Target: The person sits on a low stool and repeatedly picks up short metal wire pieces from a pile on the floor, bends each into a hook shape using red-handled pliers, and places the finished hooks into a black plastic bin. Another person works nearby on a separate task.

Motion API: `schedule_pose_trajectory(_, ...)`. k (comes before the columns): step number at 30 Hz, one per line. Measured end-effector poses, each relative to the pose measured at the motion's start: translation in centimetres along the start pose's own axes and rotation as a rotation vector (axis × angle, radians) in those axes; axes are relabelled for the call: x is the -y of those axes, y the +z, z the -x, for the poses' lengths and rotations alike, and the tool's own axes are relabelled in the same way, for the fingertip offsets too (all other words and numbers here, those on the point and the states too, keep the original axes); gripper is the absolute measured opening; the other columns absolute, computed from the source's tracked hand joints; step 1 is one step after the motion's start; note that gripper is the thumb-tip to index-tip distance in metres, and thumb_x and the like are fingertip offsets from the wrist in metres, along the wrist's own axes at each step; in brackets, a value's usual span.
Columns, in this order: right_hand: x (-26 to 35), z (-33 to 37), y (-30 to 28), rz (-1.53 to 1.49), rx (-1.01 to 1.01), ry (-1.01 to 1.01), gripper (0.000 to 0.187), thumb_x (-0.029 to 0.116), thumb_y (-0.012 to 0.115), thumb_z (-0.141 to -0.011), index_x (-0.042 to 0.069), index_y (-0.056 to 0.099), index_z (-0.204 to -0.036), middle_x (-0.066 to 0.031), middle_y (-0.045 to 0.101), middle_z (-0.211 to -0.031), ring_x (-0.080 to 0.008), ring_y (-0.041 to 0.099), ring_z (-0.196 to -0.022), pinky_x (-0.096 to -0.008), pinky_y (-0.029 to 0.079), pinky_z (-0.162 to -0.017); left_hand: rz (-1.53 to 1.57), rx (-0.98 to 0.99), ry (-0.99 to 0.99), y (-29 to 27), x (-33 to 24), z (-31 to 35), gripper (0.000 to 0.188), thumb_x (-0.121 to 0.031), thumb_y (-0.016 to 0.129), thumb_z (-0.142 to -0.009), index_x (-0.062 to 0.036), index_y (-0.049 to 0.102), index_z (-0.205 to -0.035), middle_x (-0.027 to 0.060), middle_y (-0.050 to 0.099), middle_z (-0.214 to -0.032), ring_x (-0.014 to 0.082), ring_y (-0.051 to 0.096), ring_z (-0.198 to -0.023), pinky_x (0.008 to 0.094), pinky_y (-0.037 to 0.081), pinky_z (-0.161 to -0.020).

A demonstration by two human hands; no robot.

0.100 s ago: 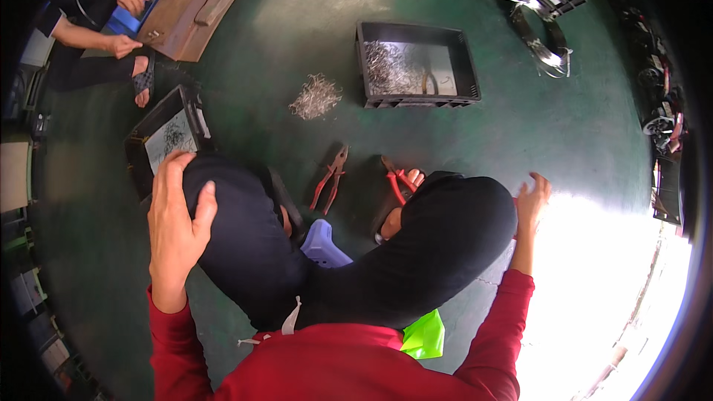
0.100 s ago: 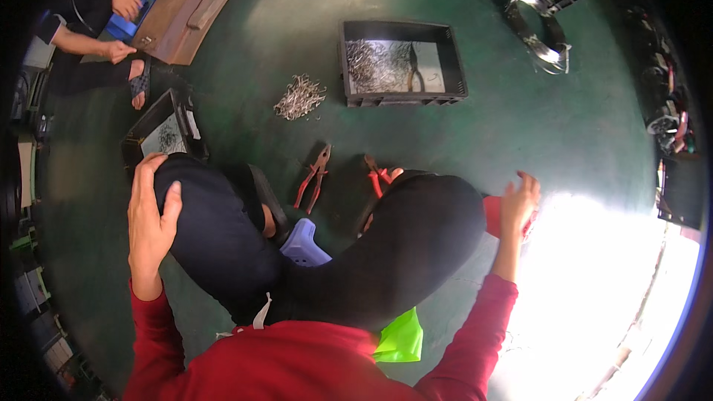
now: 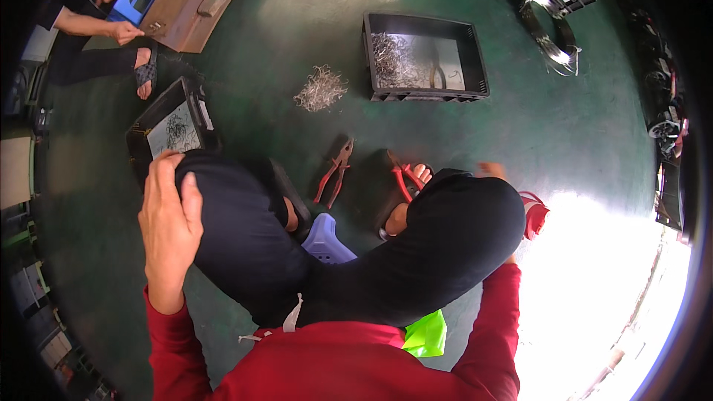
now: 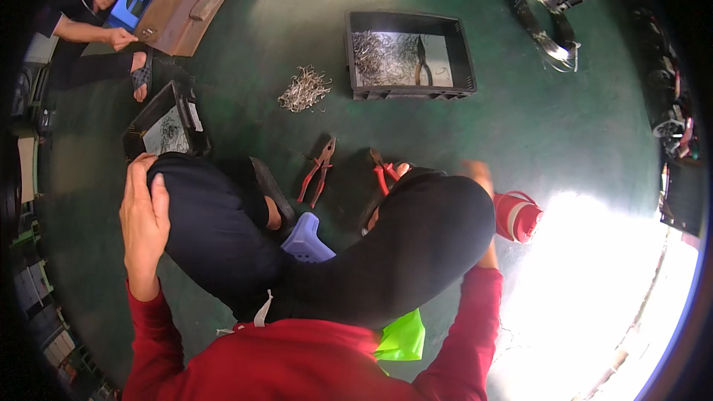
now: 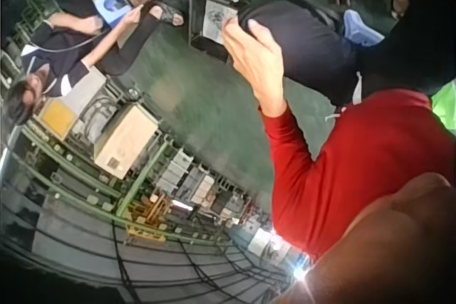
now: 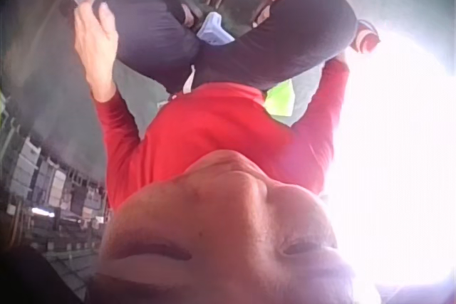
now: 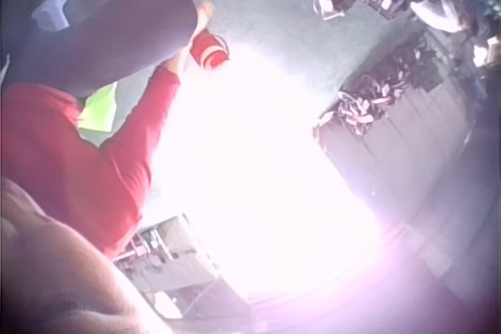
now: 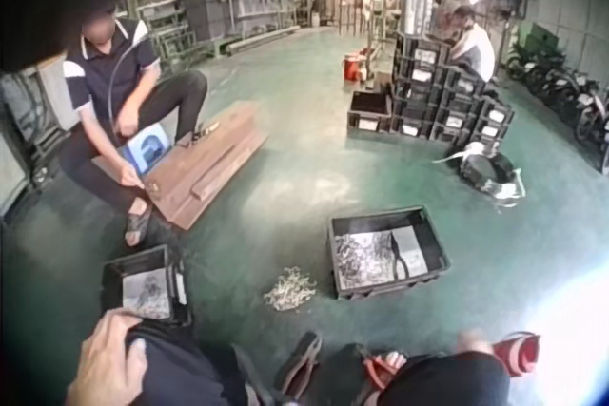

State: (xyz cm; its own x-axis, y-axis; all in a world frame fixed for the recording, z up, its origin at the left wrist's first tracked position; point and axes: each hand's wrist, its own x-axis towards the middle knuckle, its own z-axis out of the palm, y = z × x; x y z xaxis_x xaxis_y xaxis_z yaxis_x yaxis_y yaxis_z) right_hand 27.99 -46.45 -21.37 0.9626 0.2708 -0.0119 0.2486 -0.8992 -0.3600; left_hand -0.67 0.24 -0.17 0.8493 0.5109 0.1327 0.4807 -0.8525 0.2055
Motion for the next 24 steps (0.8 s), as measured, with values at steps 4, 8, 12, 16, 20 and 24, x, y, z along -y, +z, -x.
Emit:
schedule_pose_trajectory(4, 1.7, 1.7, 3.4, -0.056, 0.101, 0.064, 0.038, 0.014, 0.062, -0.087, 0.009, 0.058, -0.125, -0.0156, 0.059, -0.124, -0.0257, 0.059, -0.110, -0.0390, 0.046, -0.092, -0.184, 0.104, -0.054, -0.7, 1.4, -2.0, 0.012, -0.012, 0.048, -0.097, -0.0033, 0.049, -0.105, 0.0168, 0.060, -0.101, 0.0425, 0.061, -0.081, 0.0491, 0.049, -0.066)
schedule_pose_trajectory(8, 3.0, 1.4, 6.0, -0.204, 0.277, 0.226, 0.043, 0.018, 0.063, -0.085, 0.007, 0.056, -0.126, -0.0155, 0.059, -0.123, -0.0258, 0.060, -0.109, -0.0388, 0.047, -0.093, -0.389, 0.412, 0.035, -0.5, 3.3, -5.0, 0.014, -0.016, 0.054, -0.094, -0.0043, 0.052, -0.101, 0.0169, 0.064, -0.093, 0.0393, 0.064, -0.076, 0.0482, 0.050, -0.067)
schedule_pose_trajectory(12, 4.7, 0.0, 8.0, -0.382, 0.425, 0.358, 0.049, 0.023, 0.064, -0.084, 0.005, 0.054, -0.128, -0.0153, 0.059, -0.122, -0.0260, 0.060, -0.108, -0.0386, 0.047, -0.093, -0.253, 0.851, 0.373, 7.2, 4.9, -8.4, 0.018, -0.021, 0.062, -0.088, -0.0043, 0.058, -0.093, 0.0185, 0.066, -0.082, 0.0368, 0.066, -0.082, 0.0464, 0.050, -0.071)
schedule_pose_trajectory(16, 6.1, -1.4, 8.7, -0.590, 0.568, 0.495, 0.056, 0.028, 0.065, -0.082, 0.002, 0.052, -0.130, -0.0152, 0.059, -0.121, -0.0261, 0.060, -0.107, -0.0383, 0.047, -0.093, -0.035, 1.254, 0.285, 19.2, 6.5, -13.9, 0.020, -0.020, 0.061, -0.086, -0.0023, 0.063, -0.096, 0.0176, 0.068, -0.084, 0.0379, 0.066, -0.087, 0.0474, 0.052, -0.075)
schedule_pose_trajectory(20, 7.1, -2.6, 7.7, -0.852, 0.701, 0.614, 0.063, 0.032, 0.066, -0.080, 0.000, 0.050, -0.132, -0.0150, 0.059, -0.119, -0.0263, 0.060, -0.106, -0.0381, 0.047, -0.093, 0.292, -0.132, -0.372, 31.9, 4.0, -13.9, 0.015, -0.022, 0.058, -0.089, -0.0076, 0.064, -0.090, 0.0167, 0.068, -0.086, 0.0391, 0.065, -0.086, 0.0494, 0.052, -0.075)
schedule_pose_trajectory(24, 6.6, -4.2, 3.1, -1.097, 0.865, 0.567, 0.070, 0.037, 0.067, -0.078, -0.002, 0.047, -0.133, -0.0149, 0.059, -0.118, -0.0265, 0.061, -0.105, -0.0379, 0.048, -0.094, 0.179, 0.314, -0.181, 39.4, 1.1, -9.3, 0.012, -0.022, 0.059, -0.090, -0.0109, 0.063, -0.090, 0.0126, 0.067, -0.081, 0.0395, 0.063, -0.078, 0.0511, 0.051, -0.069)
